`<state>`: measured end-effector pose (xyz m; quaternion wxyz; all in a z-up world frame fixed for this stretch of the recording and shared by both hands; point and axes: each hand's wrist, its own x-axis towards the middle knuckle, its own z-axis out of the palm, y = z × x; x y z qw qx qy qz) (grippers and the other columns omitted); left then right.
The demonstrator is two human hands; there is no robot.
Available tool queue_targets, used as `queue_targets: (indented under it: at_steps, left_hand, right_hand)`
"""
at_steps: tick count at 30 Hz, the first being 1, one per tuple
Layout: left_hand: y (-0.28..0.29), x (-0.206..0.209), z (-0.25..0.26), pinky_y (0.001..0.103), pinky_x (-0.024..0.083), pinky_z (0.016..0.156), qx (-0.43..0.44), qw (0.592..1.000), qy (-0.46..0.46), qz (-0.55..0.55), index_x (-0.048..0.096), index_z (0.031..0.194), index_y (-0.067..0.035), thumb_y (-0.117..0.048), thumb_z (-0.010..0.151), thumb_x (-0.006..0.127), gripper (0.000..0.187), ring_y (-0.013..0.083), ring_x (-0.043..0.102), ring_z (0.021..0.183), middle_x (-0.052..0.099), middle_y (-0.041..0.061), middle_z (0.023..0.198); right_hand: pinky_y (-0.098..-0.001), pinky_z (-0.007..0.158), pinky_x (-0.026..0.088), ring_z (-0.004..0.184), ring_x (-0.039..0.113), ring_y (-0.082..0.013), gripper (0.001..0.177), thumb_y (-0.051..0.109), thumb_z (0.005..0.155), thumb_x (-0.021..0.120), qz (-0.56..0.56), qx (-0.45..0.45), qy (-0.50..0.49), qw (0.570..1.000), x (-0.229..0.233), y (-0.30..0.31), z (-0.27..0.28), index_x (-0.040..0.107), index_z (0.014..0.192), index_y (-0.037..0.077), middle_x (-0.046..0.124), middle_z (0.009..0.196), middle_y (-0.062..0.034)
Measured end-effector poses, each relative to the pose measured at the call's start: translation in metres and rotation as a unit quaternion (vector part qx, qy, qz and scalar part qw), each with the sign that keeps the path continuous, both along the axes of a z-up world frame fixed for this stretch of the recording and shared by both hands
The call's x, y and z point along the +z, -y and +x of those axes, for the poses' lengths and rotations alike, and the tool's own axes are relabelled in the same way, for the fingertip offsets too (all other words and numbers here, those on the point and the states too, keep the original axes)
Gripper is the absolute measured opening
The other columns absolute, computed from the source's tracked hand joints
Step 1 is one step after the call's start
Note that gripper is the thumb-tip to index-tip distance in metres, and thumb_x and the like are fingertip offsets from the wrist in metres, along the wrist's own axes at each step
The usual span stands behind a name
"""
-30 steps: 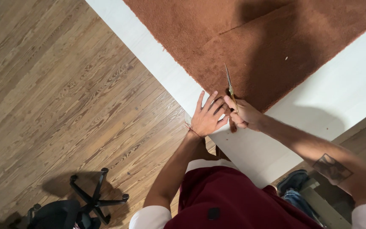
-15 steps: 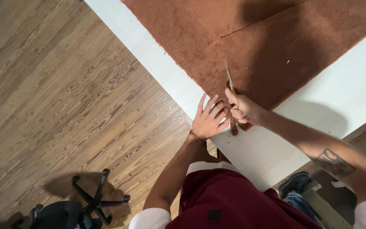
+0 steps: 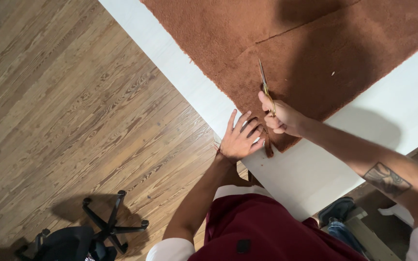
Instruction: Cutting out shapes from brown plush fabric using gold-colored scissors on a white table.
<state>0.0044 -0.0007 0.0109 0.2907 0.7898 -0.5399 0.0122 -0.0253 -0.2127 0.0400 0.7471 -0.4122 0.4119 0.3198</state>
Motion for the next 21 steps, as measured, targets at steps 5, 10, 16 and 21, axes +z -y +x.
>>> queue_targets:
  at_steps: [5, 10, 16, 21]
  left_hand:
    - [-0.001, 0.001, 0.001, 0.063, 0.029, 0.124, -0.003, 1.0, 0.003, -0.006, 0.072, 0.113, -0.011, -0.036, 0.088, 0.078, 0.035, 0.0308, 0.052, 0.136, 0.063, 0.007, 0.127]
    - [-0.001, 0.007, 0.002, 0.064, 0.031, 0.123, -0.002, 1.0, -0.006, -0.011, 0.071, 0.108, -0.012, -0.032, 0.086, 0.078, 0.03, 0.0305, 0.055, 0.133, 0.064, 0.006, 0.123]
    - [0.0, 0.01, 0.003, 0.064, 0.032, 0.122, 0.002, 1.0, -0.002, -0.022, 0.071, 0.11, -0.011, -0.03, 0.086, 0.079, 0.031, 0.0303, 0.056, 0.131, 0.064, 0.007, 0.122]
    - [0.0, 0.015, 0.004, 0.063, 0.033, 0.123, 0.008, 1.0, -0.005, -0.028, 0.071, 0.108, -0.011, -0.028, 0.086, 0.08, 0.029, 0.0298, 0.057, 0.13, 0.064, 0.006, 0.12]
  right_hand:
    - [-0.0288, 0.036, 0.011, 0.038, 0.019, -0.0062, 0.046, 0.06, 0.095, 0.055, -0.034, 0.025, 0.013, 0.999, -0.006, 0.003, -0.001, 0.036, 0.077, 0.022, 0.023, 0.05, 0.0075]
    - [-0.0271, 0.038, 0.012, 0.04, 0.02, -0.0055, 0.051, 0.066, 0.096, 0.05, -0.014, 0.042, 0.011, 0.999, 0.012, 0.008, 0.011, 0.036, 0.077, 0.021, 0.023, 0.052, 0.0082]
    - [-0.0288, 0.037, 0.01, 0.039, 0.019, -0.0066, 0.048, 0.061, 0.096, 0.055, -0.032, 0.025, 0.001, 0.999, 0.016, 0.009, 0.025, 0.036, 0.078, 0.021, 0.022, 0.051, 0.0079]
    - [-0.0286, 0.038, 0.012, 0.039, 0.019, -0.0071, 0.046, 0.059, 0.097, 0.054, -0.028, 0.038, 0.008, 0.999, 0.01, 0.014, 0.023, 0.037, 0.077, 0.02, 0.023, 0.051, 0.0072]
